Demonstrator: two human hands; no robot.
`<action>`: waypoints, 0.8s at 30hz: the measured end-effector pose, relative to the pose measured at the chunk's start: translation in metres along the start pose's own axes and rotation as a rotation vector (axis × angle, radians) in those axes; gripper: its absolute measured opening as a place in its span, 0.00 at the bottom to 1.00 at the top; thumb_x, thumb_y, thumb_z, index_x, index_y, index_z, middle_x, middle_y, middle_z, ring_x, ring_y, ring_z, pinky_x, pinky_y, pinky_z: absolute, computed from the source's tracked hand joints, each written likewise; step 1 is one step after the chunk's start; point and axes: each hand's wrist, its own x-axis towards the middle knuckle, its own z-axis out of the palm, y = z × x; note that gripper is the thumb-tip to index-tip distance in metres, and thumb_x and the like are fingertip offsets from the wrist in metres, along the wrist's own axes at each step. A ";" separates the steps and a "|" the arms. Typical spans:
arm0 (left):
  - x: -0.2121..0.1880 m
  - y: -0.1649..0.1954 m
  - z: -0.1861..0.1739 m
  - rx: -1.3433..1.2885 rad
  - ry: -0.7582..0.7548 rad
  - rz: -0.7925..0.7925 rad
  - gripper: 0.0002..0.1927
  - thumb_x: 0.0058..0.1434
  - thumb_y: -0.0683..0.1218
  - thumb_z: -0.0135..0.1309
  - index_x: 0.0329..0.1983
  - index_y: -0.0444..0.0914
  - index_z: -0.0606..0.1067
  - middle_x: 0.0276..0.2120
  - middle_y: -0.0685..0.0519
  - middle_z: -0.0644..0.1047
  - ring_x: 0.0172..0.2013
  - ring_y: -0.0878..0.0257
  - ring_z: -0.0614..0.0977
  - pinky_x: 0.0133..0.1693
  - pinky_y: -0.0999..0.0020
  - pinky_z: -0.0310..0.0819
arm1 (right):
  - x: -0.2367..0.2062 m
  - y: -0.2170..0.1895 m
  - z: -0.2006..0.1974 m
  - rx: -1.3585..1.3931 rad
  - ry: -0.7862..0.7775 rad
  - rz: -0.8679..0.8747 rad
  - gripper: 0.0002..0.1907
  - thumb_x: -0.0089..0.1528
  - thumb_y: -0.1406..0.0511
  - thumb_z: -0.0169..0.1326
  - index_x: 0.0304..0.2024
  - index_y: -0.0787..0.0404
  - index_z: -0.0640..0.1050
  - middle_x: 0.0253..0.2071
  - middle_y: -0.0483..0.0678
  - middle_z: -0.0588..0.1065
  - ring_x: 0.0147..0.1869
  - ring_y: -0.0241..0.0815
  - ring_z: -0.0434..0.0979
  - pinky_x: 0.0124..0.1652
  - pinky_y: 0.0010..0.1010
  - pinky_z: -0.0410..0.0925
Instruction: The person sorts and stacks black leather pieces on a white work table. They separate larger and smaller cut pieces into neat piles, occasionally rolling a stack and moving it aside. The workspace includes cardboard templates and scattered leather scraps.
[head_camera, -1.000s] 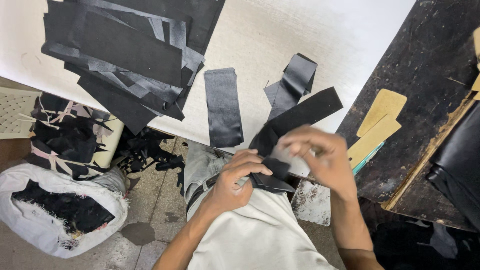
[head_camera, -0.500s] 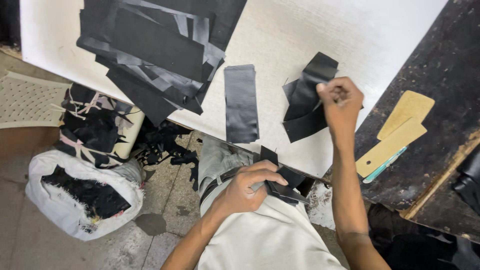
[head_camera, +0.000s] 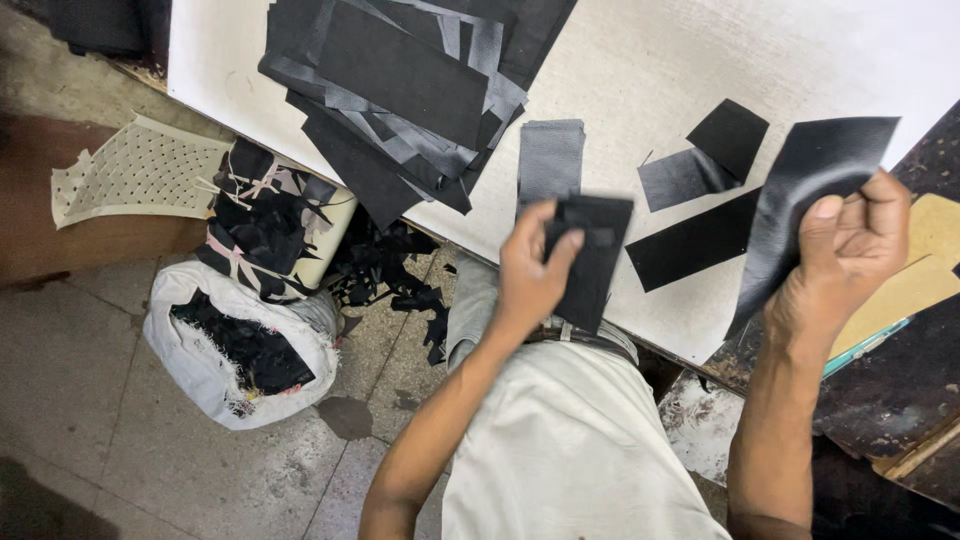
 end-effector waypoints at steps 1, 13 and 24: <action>0.025 -0.005 -0.007 0.260 0.014 0.010 0.25 0.67 0.37 0.56 0.66 0.32 0.66 0.50 0.42 0.78 0.52 0.55 0.80 0.55 0.59 0.74 | -0.005 0.000 0.005 0.035 -0.001 0.016 0.13 0.76 0.74 0.55 0.62 0.72 0.70 0.52 0.53 0.76 0.53 0.34 0.77 0.56 0.21 0.72; 0.015 -0.038 -0.023 0.826 0.278 -0.082 0.27 0.63 0.41 0.58 0.61 0.26 0.64 0.45 0.39 0.71 0.47 0.47 0.74 0.53 0.54 0.66 | -0.055 0.029 0.082 -0.189 -0.211 0.237 0.23 0.69 0.70 0.57 0.66 0.64 0.71 0.51 0.51 0.72 0.44 0.33 0.76 0.40 0.21 0.70; 0.034 -0.054 -0.010 0.993 0.277 -0.078 0.26 0.53 0.49 0.67 0.46 0.26 0.72 0.43 0.37 0.73 0.47 0.40 0.73 0.50 0.48 0.66 | -0.035 0.101 0.018 -0.955 -0.063 -0.201 0.21 0.65 0.70 0.58 0.60 0.62 0.73 0.58 0.56 0.72 0.67 0.58 0.66 0.68 0.49 0.57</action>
